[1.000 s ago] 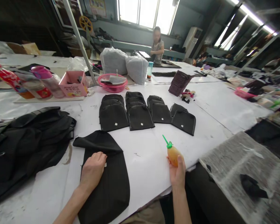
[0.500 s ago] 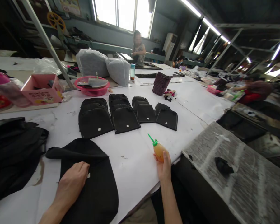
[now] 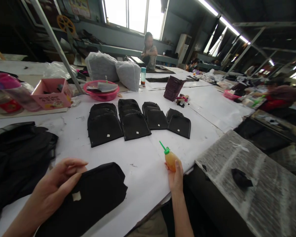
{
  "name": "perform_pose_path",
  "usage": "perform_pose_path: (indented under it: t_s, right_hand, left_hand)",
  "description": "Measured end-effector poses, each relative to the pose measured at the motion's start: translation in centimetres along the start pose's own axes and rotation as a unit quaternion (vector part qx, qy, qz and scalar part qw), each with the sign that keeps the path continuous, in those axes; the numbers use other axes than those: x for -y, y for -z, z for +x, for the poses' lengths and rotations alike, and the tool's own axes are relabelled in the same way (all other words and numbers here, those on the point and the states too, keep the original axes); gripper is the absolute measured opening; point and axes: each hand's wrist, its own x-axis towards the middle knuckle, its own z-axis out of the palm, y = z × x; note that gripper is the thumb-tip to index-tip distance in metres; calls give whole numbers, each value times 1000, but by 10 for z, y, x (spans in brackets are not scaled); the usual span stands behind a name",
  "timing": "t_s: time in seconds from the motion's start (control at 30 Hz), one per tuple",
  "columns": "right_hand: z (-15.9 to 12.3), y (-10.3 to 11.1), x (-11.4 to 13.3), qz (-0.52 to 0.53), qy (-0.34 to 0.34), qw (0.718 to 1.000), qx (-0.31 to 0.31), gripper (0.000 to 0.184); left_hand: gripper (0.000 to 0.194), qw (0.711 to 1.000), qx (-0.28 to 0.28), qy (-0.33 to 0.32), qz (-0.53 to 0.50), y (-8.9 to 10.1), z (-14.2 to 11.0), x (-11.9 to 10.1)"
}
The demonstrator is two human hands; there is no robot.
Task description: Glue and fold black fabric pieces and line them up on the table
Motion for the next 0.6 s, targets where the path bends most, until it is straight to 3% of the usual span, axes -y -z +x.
perform_pose_path:
  t_s: [0.07,0.1,0.27,0.4,0.6]
  right_hand:
    - [0,0,1,1,1,1000,-1,36]
    - [0,0,1,2,2,1000,-1,35]
    - [2,-1,1,0,9,1000,-5,35]
    - [3,0,0,-8,6,1000,-12,38]
    - [3,-4,0,-39,0,999,-8,43]
  left_hand:
    - [38,989,83,56,-105,-15,22,3]
    - [39,989,87,53,-103,-26,33,8]
    - [31,986,158,-25,51,-76,64,50]
    - [29,976,129,-72,159,-83,66,62]
    - [18,963,38,-119,241,-82,60,53]
